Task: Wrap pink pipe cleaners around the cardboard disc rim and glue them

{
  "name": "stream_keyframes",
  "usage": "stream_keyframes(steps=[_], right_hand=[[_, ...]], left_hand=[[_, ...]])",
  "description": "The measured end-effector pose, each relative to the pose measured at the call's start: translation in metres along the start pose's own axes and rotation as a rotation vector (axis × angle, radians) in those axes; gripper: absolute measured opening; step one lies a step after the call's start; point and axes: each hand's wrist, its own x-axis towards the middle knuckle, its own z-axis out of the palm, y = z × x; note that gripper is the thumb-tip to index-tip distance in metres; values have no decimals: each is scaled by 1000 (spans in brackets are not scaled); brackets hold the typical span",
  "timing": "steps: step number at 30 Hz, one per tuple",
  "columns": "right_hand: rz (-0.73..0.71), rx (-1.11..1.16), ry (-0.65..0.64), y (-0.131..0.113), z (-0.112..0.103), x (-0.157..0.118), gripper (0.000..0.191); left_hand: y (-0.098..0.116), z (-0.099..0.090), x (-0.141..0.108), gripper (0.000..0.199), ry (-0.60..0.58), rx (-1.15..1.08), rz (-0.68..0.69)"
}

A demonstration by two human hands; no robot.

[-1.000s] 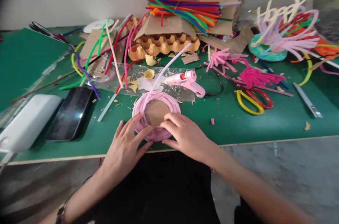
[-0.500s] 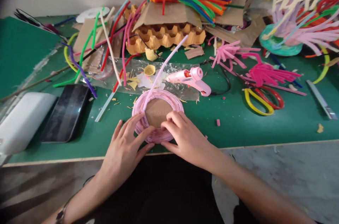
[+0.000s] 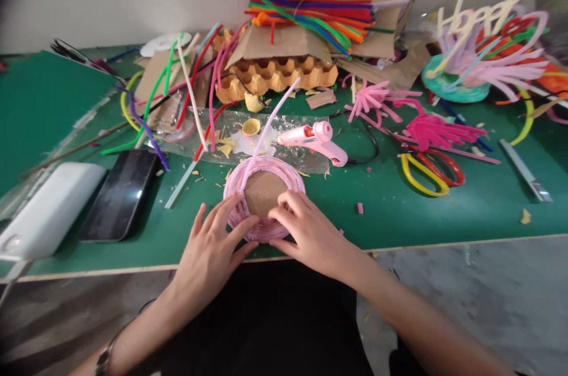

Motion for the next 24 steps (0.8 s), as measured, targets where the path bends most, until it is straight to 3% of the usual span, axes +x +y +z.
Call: stream_keyframes(steps=[4, 7, 9, 11, 14, 17, 20, 24], right_hand=[[54, 104, 238, 5, -5, -7, 41], [177, 69, 486, 16, -16, -10, 29], [260, -13, 593, 25, -25, -9, 20], [333, -125, 657, 36, -33, -6, 23], [419, -297, 667, 49, -38, 3, 41], [442, -381, 574, 59, -37, 13, 50], [426, -363, 511, 68, -32, 23, 45], [432, -331, 547, 76, -27, 28, 26]], left_hand=[[-11, -3, -2, 41, 17, -97, 80], [-26, -10, 6, 41, 11, -211, 94], [-36, -17, 17, 36, 35, -246, 33], [-44, -23, 33, 31, 26, -255, -31], [-51, -27, 58, 26, -82, -361, -74], [-54, -23, 80, 25, -149, -376, -56], [-55, -13, 95, 23, -200, -384, -119], [-57, -1, 100, 16, -203, -492, -164]])
